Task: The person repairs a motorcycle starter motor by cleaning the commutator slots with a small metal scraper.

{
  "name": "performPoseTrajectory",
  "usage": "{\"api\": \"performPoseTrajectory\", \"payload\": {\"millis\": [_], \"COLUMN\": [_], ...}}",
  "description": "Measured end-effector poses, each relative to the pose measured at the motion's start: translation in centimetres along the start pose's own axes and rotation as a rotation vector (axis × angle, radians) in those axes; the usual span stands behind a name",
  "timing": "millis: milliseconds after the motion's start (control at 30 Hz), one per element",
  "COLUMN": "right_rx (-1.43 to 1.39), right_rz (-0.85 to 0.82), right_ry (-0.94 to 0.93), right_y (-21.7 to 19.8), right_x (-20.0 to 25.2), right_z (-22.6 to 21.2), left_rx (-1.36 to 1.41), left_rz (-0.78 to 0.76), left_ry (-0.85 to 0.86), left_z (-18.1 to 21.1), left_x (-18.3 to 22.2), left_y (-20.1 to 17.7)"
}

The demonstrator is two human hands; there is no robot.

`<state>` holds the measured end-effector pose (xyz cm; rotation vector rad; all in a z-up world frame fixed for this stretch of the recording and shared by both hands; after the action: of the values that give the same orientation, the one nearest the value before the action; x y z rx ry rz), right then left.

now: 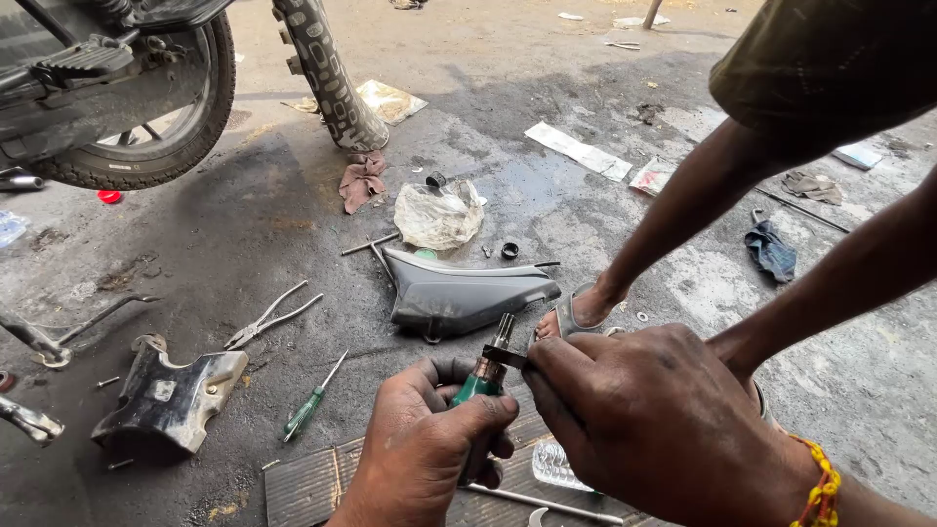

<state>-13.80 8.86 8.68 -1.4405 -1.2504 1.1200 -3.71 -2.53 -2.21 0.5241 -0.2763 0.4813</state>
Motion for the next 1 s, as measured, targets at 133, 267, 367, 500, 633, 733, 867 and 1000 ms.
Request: {"api": "performPoseTrajectory", "payload": {"millis": [133, 267, 367, 500, 633, 733, 867, 1000], "right_rx": [0.013, 0.037, 0.048, 0.04, -0.005, -0.059, -0.034, -0.05], "right_rz": [0.0, 0.001, -0.036, -0.072, -0.088, -0.097, -0.163, -0.162], "right_ry": [0.012, 0.006, 0.017, 0.01, -0.067, -0.007, -0.031, -0.052], "right_y": [0.2, 0.8, 1.3, 1.7, 2.5, 3.1, 4.2, 5.5], "right_x": [-0.1, -0.2, -0.6, -1.3, -1.9, -2.9, -4.2, -5.5], "right_z": [0.0, 0.2, 0.5, 1.2, 1.4, 2.0, 2.6, 3.6], "left_rx": [0.006, -0.01, -0.011, 0.035, 0.057, 0.085, 0.073, 0.103], "left_rz": [-0.006, 0.016, 0.025, 0.0, -0.004, 0.056, 0.039, 0.016], "left_ry": [-0.014, -0.031, -0.048, -0.059, -0.062, -0.054, -0.105, -0.072], "left_z": [0.1, 0.2, 0.0, -1.3, -2.0, -1.7, -2.4, -3.9], "left_x": [0.1, -0.2, -0.8, -2.3, -3.2, -3.5, -4.8, -7.1], "left_y": [0.1, -0.2, -0.5, -1.5, -2.1, -2.6, -3.7, -5.3]}}
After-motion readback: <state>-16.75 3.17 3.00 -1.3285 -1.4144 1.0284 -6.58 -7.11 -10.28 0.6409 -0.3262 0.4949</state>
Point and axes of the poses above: each hand's wrist, its own x-axis away from the middle knuckle, its own y-axis out of the palm, z = x × y, the point moved 5 cm from there along -x, towards the middle knuckle, and after that the axes turned 11 degrees about -z, right-handed, at the moved point
